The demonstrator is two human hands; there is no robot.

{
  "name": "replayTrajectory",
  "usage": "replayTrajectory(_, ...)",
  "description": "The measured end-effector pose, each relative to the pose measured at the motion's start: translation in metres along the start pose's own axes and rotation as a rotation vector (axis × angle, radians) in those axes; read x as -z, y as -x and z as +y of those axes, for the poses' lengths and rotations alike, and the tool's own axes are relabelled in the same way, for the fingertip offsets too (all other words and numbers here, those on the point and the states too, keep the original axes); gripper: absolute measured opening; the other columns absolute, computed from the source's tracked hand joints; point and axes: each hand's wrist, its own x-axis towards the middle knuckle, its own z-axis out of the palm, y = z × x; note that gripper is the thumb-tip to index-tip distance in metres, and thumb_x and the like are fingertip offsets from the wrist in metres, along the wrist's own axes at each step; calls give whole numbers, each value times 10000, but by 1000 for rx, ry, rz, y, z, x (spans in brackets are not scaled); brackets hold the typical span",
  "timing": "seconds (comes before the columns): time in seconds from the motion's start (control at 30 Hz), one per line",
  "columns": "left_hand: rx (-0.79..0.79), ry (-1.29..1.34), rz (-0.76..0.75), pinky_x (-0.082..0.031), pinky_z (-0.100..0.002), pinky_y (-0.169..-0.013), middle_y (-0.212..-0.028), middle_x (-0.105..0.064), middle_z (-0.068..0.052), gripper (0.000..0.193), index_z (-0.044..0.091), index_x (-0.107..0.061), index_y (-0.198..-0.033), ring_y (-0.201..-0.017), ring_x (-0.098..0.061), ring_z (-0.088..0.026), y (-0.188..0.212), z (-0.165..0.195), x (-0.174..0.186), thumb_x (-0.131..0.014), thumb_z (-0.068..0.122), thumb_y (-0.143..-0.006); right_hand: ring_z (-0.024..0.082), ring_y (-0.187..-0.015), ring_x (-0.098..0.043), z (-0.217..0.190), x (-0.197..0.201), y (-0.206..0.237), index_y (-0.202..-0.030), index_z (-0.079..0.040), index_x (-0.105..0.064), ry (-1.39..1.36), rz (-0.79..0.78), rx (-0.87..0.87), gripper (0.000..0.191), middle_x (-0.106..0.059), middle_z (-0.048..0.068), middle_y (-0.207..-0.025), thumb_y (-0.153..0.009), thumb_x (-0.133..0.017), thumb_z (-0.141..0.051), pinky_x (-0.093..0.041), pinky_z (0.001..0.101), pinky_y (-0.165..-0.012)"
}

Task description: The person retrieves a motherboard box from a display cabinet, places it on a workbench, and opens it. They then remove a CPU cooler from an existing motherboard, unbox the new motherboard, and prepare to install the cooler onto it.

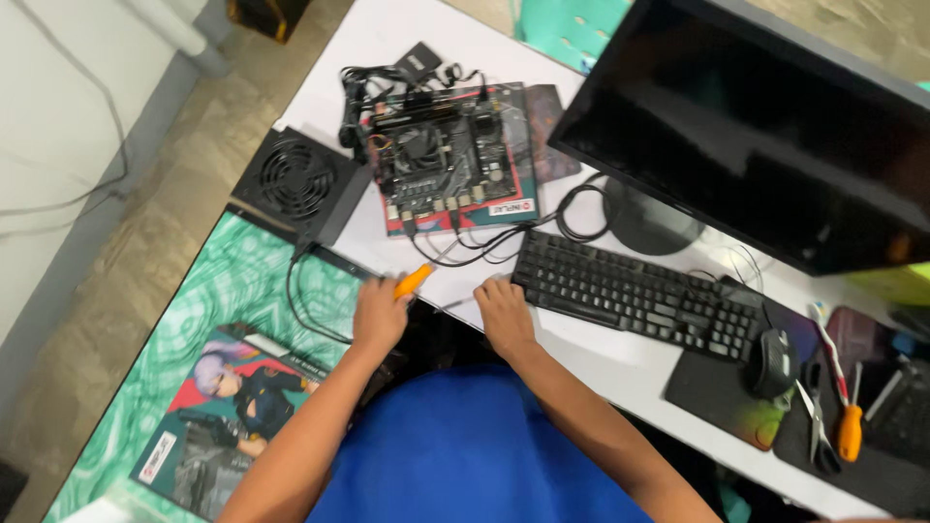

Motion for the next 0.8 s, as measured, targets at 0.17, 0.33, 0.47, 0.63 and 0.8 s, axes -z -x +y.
replayTrajectory(0.17, 41, 8, -56, -464, -527, -856, -996, -624, -238, 316, 4, -678, -1080, -964, -570, -447, 38, 2, 29, -737, 240, -879, 322, -1062, -575, 30, -20, 77, -1080, -22, -635, -98, 238, -52, 217, -625, 140, -1101, -891, -537, -67, -432, 473, -955)
replayTrajectory(0.33, 123, 58, -165, -489, -499, -849, -976, -644, -220, 339, 5, -688, -1062, -972, -593, -420, 63, 22, 42, -744, 280, -872, 237, -939, -549, 127, -22, 207, -1123, 42, -521, -207, 921, -1211, 190, -507, 150, -1100, -1061, -582, -127, -476, 363, -820)
replayTrajectory(0.47, 222, 157, -364, -521, -443, -830, -982, -668, -185, 344, 21, -694, -1077, -927, -647, -355, 62, 43, 34, -724, 311, -894, 295, -989, -583, 176, -11, 279, -1151, 9, -525, -196, 803, -1612, 249, -525, 169, -1175, -1016, -664, -147, -496, 407, -864)
replayTrajectory(0.63, -35, 473, -439, -539, -376, -920, -1268, -623, -174, 452, 12, -638, -1224, -1154, -631, -301, 29, 70, -13, -689, 332, -909, 400, -1183, -475, 210, 12, 267, -1270, 41, -536, 113, 814, -1498, 421, -468, 248, -1277, -974, -723, -192, -380, 573, -997)
replayTrajectory(0.8, 68, 613, -624, -366, -438, -1137, -1652, -210, -253, 466, 46, -646, -1287, -1512, -281, -368, -16, 113, -92, -679, 360, -944, 476, -1303, -361, 257, 46, 223, -1382, -18, -550, -38, 524, -1350, 466, -454, 258, -1420, -1028, -640, -308, -289, 629, -1051)
